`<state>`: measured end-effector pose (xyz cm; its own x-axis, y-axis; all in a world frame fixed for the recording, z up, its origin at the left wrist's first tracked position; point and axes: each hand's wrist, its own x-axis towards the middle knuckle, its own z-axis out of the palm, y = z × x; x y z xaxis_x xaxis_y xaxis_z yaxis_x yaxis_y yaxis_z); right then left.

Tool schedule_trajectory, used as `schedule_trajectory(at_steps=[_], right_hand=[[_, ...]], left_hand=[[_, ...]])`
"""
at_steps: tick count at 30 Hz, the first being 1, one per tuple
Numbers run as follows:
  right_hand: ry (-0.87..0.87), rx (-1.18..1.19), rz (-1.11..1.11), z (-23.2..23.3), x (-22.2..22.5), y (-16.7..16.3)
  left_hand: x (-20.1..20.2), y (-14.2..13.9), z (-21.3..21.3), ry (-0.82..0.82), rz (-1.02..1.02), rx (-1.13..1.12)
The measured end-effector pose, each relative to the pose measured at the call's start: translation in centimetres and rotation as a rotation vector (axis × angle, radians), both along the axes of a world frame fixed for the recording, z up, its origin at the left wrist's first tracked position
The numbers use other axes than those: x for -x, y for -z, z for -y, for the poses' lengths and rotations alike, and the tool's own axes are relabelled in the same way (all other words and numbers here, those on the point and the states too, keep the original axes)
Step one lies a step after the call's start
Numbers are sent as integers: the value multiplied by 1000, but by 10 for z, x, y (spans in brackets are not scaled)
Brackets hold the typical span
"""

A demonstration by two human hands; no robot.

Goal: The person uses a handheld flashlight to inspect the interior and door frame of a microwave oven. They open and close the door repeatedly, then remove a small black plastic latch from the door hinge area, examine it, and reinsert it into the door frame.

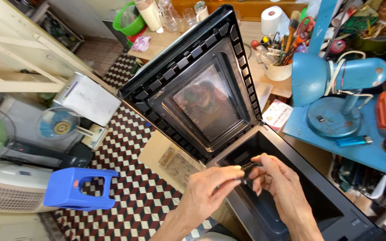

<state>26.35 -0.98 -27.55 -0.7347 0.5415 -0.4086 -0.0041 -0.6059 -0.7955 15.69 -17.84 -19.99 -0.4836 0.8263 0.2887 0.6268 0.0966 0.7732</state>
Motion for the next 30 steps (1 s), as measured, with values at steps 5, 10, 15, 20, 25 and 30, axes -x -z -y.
schedule_trajectory(at_steps=[5, 10, 15, 20, 25, 30], right_hand=[[121, 17, -92, 15, -1, 11], [257, -112, -89, 25, -4, 10], [291, -221, -67, 32, -5, -3], [218, -418, -19, 31, -13, -13], [212, -591, 139, -4, -80, -15], [560, -855, 458, -88, -130, -24]], left_hand=[[-3, 2, 6, 26, -5, 141], [-10, 11, 3, -128, 535, 147], [-9, 31, -9, -306, 1066, 10], [-3, 44, -8, -257, 1139, -30], [-16, 39, -5, -273, 1024, -43], [-6, 25, -1, -282, 1148, -134]])
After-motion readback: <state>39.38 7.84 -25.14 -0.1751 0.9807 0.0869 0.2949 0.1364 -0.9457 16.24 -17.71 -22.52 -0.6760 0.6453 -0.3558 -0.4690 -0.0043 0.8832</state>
